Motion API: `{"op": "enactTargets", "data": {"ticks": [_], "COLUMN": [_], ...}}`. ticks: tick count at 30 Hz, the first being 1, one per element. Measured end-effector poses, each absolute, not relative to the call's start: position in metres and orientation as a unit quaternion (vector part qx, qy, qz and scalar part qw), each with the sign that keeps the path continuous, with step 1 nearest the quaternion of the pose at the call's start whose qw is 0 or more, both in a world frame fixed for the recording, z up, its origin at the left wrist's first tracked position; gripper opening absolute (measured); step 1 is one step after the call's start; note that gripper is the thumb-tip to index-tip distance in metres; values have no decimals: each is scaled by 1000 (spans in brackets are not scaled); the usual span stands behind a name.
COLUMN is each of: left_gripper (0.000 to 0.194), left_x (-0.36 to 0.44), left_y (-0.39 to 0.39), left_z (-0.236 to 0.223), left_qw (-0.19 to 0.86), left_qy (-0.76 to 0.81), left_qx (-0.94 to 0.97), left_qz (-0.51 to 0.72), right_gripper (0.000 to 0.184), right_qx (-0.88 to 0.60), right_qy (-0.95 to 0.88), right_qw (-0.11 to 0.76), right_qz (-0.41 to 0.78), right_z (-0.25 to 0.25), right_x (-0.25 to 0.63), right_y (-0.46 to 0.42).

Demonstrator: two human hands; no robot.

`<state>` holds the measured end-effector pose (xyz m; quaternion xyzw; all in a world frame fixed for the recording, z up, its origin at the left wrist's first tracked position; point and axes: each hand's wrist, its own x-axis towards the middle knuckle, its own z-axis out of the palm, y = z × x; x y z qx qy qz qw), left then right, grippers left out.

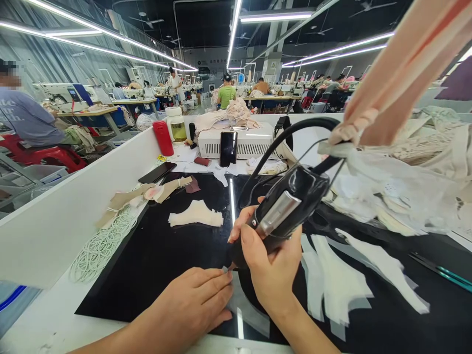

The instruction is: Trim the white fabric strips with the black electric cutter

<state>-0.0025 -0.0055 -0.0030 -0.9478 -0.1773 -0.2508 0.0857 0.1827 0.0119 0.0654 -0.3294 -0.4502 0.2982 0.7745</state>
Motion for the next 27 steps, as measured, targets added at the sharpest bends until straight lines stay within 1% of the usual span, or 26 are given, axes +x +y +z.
{"op": "enactTargets", "data": {"ticks": [4, 11, 15, 21, 27], "left_gripper": [29, 34, 29, 32, 28], "left_x": [-2, -1, 0, -2, -5], "left_y": [-5, -4, -5, -7, -5], "left_z": [-2, -3, -3, 4, 8], "left_qw": [87, 95, 81, 51, 49], "left_qy": [-175, -177, -178, -194, -179], "left_qx": [-947, -942, -942, -941, -946], "left_qz": [-254, -268, -272, -273, -265], "right_gripper": [47, 45, 47, 48, 47], "right_qx": [-312, -330, -326, -323, -346], "right_qy": [-444, -431, -434, -430, -444], "right_qw": [780, 778, 776, 782, 771], "right_qz": [312, 315, 320, 315, 297], "right_z": [63, 64, 68, 81, 84], "right_x": [182, 176, 180, 197, 213], "right_y": [15, 16, 15, -6, -35]}}
